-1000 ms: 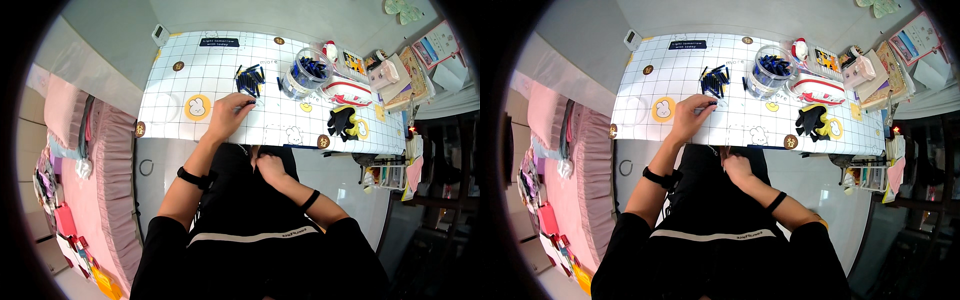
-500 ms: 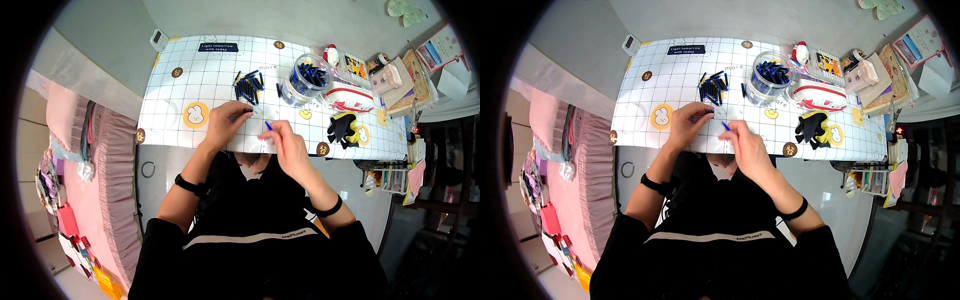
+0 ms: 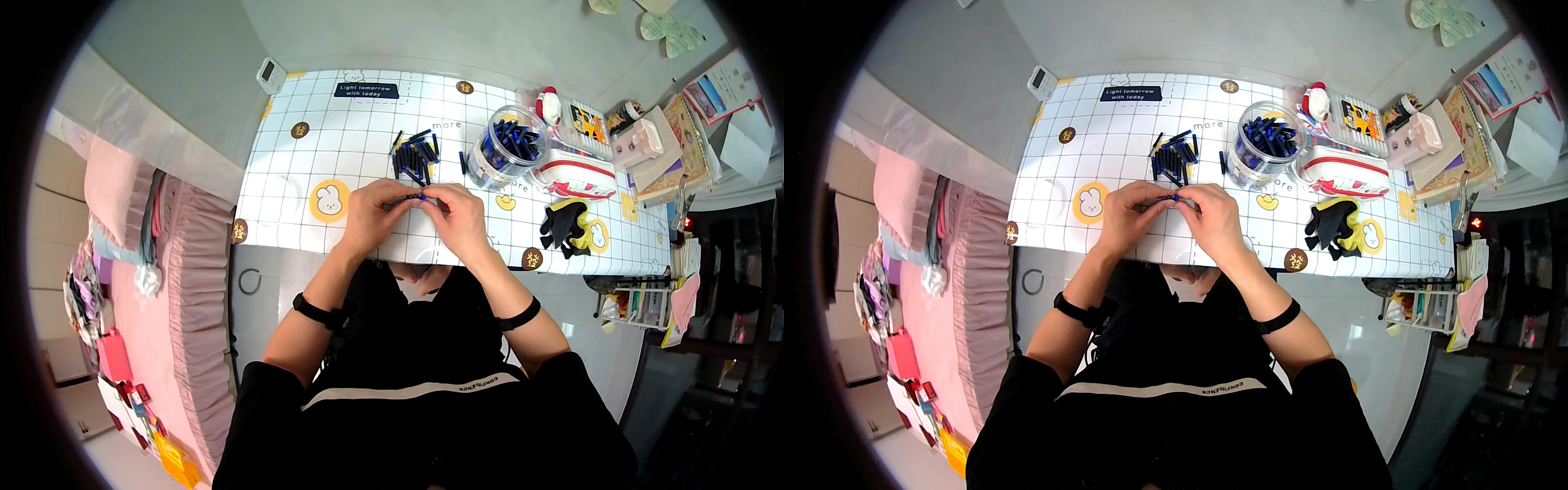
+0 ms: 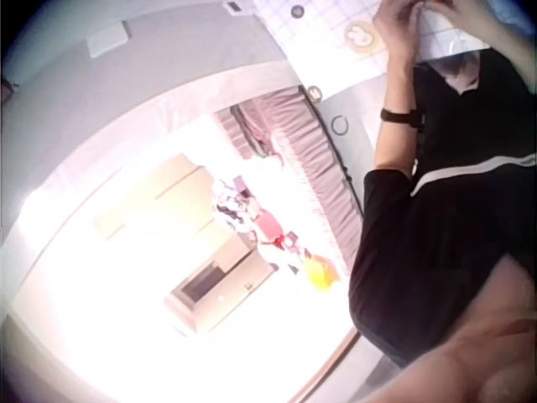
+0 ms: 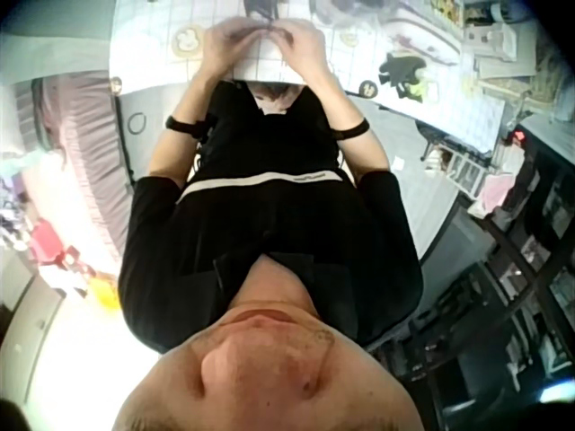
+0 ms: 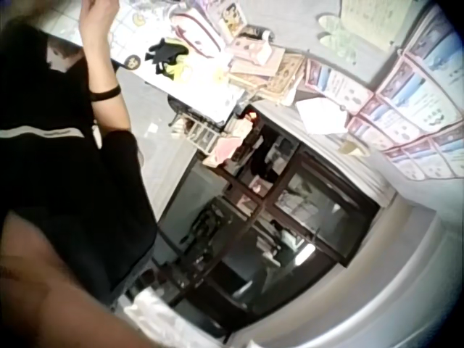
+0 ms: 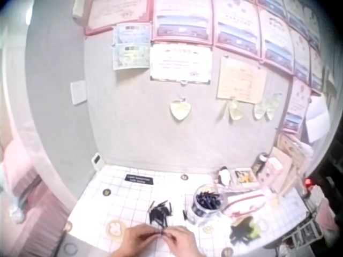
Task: The person assembles pens by hand, inserting internal components and screwing on the caps before placing them into a container.
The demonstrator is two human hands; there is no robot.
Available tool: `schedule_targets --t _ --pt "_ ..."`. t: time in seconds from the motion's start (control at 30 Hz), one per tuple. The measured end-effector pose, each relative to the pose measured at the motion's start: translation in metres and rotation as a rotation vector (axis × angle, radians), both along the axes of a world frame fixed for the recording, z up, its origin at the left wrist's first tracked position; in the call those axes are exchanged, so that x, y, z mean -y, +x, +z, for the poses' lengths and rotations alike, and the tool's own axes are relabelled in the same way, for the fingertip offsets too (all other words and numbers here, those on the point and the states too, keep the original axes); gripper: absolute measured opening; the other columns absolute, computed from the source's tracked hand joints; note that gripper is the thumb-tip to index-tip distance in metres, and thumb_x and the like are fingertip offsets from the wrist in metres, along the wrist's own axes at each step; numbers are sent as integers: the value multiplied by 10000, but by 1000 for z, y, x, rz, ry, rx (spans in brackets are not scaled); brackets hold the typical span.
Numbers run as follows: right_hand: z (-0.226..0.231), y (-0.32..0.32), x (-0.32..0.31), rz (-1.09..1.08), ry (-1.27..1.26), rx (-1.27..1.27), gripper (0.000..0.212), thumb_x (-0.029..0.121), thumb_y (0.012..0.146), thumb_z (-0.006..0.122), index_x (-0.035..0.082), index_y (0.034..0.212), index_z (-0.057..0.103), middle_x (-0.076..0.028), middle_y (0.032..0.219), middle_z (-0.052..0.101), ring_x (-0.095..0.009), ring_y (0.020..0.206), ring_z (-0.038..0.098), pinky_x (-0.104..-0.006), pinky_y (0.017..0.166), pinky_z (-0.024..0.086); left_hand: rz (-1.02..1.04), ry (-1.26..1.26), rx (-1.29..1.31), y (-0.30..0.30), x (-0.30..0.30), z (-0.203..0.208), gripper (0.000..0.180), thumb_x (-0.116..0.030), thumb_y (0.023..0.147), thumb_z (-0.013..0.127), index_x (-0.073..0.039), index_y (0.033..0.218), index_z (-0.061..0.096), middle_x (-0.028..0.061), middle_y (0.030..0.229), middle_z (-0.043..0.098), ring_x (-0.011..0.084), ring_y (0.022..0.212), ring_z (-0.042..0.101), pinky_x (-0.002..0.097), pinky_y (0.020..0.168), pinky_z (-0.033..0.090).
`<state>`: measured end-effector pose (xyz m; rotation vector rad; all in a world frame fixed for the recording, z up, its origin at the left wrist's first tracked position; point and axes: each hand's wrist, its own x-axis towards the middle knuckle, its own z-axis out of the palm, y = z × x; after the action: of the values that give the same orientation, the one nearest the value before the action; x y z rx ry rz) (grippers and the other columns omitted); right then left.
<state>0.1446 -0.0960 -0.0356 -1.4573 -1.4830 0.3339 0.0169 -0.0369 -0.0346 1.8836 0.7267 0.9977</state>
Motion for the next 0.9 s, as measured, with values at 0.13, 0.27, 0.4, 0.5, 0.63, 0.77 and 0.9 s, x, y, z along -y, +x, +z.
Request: schedule_targets --t 0.13,0.27,0.4,0.5,0.63,0.77,0.9 --pt "3 -3 -1 -34 -63 -7 147 25 634 597 20 779 568 -95 710 567 -217 627 537 -262 511 439 51 63 -69 -1 0 3 148 -48 646 615 -42 793 606 65 687 588 136 622 570 207 550 453" --pt "9 -4 1 -2 6 -32 142 13 630 590 17 771 570 -92 719 569 -218 618 543 -259 532 444 63 5 -83 -3 5 14 152 -49 650 620 -31 800 604 67 704 601 125 626 581 196 563 449" --pt "23 1 12 3 108 -9 140 5 629 585 15 767 561 -88 727 569 -216 639 553 -254 547 443 28 37 -106 0 13 35 147 -40 657 614 -25 803 602 69 718 606 122 640 586 198 574 456" --pt "37 6 22 -44 207 50 142 4 624 591 18 762 558 -82 723 567 -213 640 557 -255 543 441 -45 119 -31 5 15 50 152 -27 642 620 -29 794 604 67 727 597 137 647 582 212 573 471" --pt "60 19 27 -133 275 70 164 -7 631 592 28 789 563 -79 708 568 -191 611 558 -239 533 434 -128 222 85 21 10 65 147 -10 624 628 -18 767 598 72 734 582 154 638 576 220 568 485" --pt "76 40 21 -221 350 104 178 -15 647 583 28 819 564 -88 698 566 -179 601 557 -228 520 428 -80 371 91 41 -1 80 127 -14 628 623 -28 752 597 70 708 590 157 624 575 214 541 472" --pt "85 55 5 -256 450 260 155 1 659 564 29 811 564 -77 688 566 -203 625 542 -264 592 428 7 533 145 65 -16 79 133 -18 624 623 -46 752 601 73 723 598 181 666 586 228 538 462"
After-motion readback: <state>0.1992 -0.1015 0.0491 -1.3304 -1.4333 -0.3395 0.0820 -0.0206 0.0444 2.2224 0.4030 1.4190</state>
